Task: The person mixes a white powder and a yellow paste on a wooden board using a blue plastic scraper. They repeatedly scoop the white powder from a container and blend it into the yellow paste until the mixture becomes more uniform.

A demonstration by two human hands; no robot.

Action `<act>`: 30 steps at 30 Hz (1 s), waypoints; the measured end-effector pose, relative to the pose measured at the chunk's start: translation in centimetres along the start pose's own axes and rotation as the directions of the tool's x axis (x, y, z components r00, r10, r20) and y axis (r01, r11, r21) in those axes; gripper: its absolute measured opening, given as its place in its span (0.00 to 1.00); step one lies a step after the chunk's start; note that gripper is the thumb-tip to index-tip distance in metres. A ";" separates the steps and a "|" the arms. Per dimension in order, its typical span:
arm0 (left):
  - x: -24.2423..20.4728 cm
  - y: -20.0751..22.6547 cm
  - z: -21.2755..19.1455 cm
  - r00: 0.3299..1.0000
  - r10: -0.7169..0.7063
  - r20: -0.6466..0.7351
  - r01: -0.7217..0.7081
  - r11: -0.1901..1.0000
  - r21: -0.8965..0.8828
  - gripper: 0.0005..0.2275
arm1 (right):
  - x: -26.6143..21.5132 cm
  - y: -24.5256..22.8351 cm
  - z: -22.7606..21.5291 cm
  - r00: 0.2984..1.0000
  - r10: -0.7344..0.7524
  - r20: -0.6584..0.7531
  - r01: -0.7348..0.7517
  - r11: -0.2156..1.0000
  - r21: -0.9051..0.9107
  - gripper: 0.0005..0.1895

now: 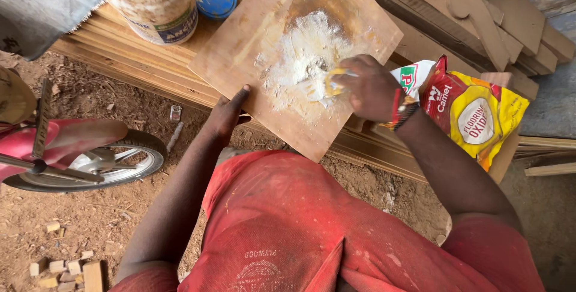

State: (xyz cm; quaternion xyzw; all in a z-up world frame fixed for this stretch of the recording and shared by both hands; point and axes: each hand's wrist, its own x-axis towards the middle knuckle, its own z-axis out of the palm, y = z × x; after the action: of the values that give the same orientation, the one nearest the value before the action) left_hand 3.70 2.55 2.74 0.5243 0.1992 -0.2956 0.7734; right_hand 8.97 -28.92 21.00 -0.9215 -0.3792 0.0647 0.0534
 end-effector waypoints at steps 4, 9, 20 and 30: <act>0.1 -0.1 0.0 1.000 0.007 0.008 -0.007 1.000 -0.014 0.26 | 0.6 1.3 -0.5 0.995 0.094 0.015 -0.095 0.989 0.114 0.21; 0.6 -0.6 -0.4 0.999 0.007 0.035 -0.006 1.000 -0.027 0.27 | 5.1 1.0 0.7 0.999 -0.016 -0.031 0.017 1.000 0.021 0.14; 0.6 -0.9 -0.2 0.990 -0.007 0.141 0.047 0.958 -0.282 0.29 | 8.1 -0.8 1.8 0.926 0.248 0.286 -0.240 0.969 -0.064 0.29; 1.0 -0.2 -1.5 0.956 -0.153 0.250 0.210 0.952 -0.222 0.30 | 6.5 -1.1 1.3 0.846 0.474 0.242 -0.488 0.873 -0.004 0.22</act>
State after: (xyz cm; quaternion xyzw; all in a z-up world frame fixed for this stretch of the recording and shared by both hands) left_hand 4.30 3.66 1.37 0.3659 0.1912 -0.3973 0.8196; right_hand 12.60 -23.45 19.41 -0.9708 -0.1379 0.1958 0.0166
